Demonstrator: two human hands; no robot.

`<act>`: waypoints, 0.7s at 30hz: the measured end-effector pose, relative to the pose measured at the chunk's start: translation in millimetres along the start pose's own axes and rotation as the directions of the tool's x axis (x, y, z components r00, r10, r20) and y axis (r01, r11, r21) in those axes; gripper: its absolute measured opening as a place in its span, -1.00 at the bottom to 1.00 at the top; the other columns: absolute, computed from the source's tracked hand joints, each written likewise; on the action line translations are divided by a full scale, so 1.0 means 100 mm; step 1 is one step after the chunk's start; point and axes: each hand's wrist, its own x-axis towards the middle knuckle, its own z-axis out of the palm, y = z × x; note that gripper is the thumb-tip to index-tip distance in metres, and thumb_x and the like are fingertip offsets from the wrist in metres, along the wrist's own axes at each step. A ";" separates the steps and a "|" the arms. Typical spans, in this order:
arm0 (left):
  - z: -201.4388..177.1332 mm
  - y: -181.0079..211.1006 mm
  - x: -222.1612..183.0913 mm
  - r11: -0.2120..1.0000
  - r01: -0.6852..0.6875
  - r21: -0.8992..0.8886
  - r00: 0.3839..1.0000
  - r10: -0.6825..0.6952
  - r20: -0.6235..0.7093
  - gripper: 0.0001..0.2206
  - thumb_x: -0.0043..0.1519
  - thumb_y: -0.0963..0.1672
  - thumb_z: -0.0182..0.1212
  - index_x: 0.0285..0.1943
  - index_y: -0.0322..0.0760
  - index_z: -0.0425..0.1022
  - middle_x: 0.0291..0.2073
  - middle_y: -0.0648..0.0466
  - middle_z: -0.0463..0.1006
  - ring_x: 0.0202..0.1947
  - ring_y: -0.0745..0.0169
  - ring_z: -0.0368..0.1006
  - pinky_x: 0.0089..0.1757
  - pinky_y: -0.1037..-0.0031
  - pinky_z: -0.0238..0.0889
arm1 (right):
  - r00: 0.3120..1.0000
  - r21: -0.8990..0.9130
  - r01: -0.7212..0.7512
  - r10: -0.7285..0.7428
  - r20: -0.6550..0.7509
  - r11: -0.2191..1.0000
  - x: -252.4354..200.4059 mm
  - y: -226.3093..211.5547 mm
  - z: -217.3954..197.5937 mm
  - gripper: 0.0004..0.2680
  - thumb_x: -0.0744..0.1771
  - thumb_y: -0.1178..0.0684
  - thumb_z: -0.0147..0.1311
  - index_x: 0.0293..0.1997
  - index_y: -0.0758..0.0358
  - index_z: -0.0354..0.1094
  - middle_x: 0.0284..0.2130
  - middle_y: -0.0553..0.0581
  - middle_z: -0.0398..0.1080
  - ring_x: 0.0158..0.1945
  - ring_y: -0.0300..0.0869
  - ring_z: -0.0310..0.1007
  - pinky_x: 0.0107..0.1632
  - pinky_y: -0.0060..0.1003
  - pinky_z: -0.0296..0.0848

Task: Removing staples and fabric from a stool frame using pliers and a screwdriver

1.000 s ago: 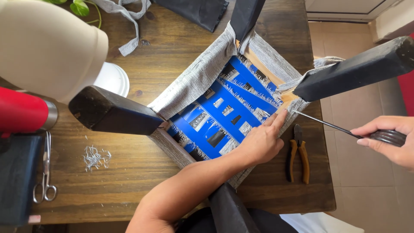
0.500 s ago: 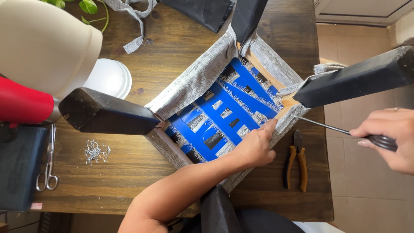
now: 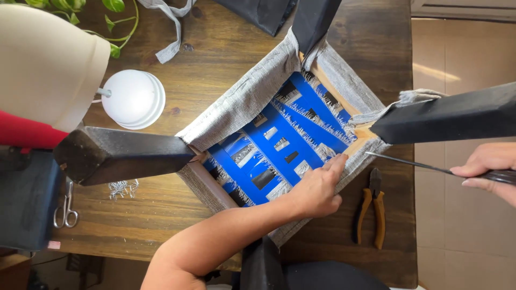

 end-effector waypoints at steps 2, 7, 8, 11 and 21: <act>0.02 -0.01 -0.01 1.000 -0.009 0.010 1.000 0.009 -0.007 -0.14 0.00 -0.24 0.11 0.57 -0.51 -0.17 0.54 -0.36 -0.04 0.40 -0.39 0.14 0.12 -0.05 0.22 | 1.000 0.017 -0.025 0.025 0.016 1.000 -0.08 -0.01 0.04 -0.85 0.14 0.02 0.32 -0.31 0.01 0.68 -0.56 -0.08 0.63 -0.52 -0.31 0.64 -0.32 -0.50 0.50; 0.02 -0.02 0.00 1.000 -0.015 0.017 1.000 0.015 -0.021 -0.15 -0.02 -0.23 0.12 0.56 -0.51 -0.12 0.53 -0.33 0.02 0.38 -0.38 0.18 0.13 -0.05 0.21 | 0.993 0.159 -0.075 0.088 -0.076 0.984 -0.26 -0.32 0.37 -0.90 0.19 0.14 0.28 -0.30 0.17 0.63 -0.55 -0.03 0.58 -0.53 -0.32 0.54 -0.32 -0.55 0.44; 0.02 -0.02 0.00 1.000 -0.026 0.008 0.999 0.027 -0.036 -0.16 -0.02 -0.23 0.10 0.55 -0.52 -0.10 0.52 -0.34 0.04 0.33 -0.40 0.25 0.11 -0.02 0.25 | 0.985 0.200 -0.093 0.119 -0.123 0.975 -0.31 -0.31 0.46 -0.90 0.19 0.18 0.29 -0.31 0.20 0.61 -0.47 0.00 0.60 -0.45 -0.31 0.58 -0.23 -0.55 0.47; 0.02 -0.03 0.00 0.999 -0.034 0.000 0.998 0.034 -0.050 -0.16 -0.02 -0.21 0.08 0.55 -0.51 -0.08 0.51 -0.33 0.07 0.26 -0.42 0.33 0.08 0.02 0.30 | 0.973 0.235 -0.099 0.143 -0.182 0.967 -0.48 -0.12 0.78 -0.91 0.19 0.21 0.30 -0.31 0.21 0.57 -0.31 0.04 0.62 -0.28 -0.29 0.64 -0.02 -0.52 0.53; -0.19 0.16 -0.13 0.995 -0.088 -0.053 0.995 0.085 -0.060 -0.03 0.01 -0.25 0.06 0.62 0.23 -0.37 0.51 -0.43 0.13 -0.20 -0.46 0.60 -0.28 0.09 0.48 | 0.918 0.143 0.017 0.041 -0.394 0.990 -0.53 -0.31 1.26 -0.90 0.22 0.24 0.32 -0.30 0.23 0.51 -0.20 0.10 0.57 -0.18 -0.25 0.61 0.09 -0.48 0.58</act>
